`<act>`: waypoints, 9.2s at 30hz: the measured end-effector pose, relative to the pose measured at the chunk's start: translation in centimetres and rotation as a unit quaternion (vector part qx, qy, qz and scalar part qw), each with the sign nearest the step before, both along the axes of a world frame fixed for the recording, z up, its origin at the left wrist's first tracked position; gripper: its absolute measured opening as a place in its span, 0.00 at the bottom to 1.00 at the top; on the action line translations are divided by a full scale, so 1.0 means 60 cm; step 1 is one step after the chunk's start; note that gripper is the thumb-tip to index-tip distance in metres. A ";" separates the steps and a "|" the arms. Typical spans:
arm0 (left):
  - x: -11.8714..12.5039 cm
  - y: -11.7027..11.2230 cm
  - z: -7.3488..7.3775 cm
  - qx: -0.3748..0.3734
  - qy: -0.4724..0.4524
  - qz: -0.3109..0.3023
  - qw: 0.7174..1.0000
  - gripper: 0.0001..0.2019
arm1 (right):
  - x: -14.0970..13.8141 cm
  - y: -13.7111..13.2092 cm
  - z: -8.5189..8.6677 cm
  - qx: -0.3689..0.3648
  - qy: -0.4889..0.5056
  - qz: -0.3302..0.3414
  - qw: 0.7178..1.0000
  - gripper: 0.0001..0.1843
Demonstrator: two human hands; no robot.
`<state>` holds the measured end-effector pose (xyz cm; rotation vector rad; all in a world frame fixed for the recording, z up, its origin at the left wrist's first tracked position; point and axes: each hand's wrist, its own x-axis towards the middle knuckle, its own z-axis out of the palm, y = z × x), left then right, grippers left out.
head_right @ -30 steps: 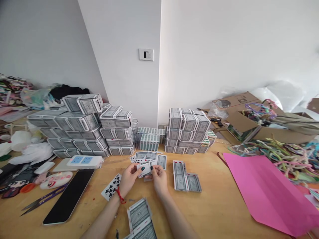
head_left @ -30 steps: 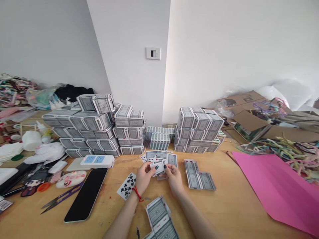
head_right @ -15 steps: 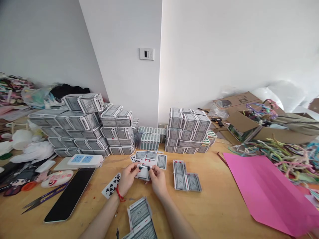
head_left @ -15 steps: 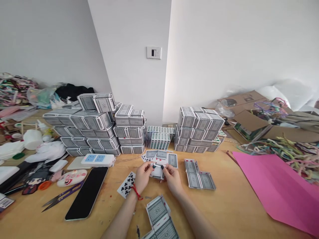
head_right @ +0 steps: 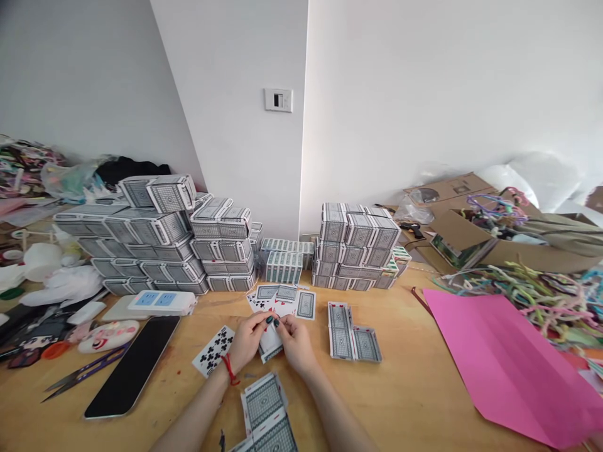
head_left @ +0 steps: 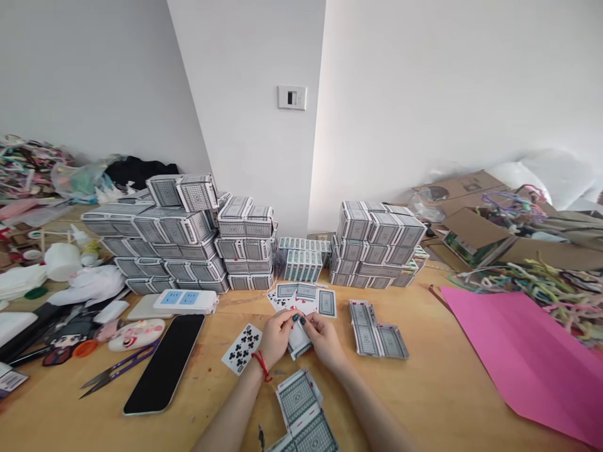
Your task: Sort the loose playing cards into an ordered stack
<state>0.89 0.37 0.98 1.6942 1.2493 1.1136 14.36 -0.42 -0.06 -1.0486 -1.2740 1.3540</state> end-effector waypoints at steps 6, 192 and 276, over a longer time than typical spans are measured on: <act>0.002 -0.005 0.003 -0.034 -0.055 0.034 0.997 0.13 | 0.000 -0.005 0.005 0.010 0.002 0.028 1.000 0.13; 0.011 -0.005 0.002 -0.119 -0.155 -0.015 0.981 0.03 | 0.007 0.001 0.006 -0.071 0.137 0.007 0.988 0.08; 0.024 -0.007 0.004 -0.060 -0.109 0.059 0.990 0.09 | -0.011 -0.003 0.006 -0.048 0.107 -0.066 0.991 0.16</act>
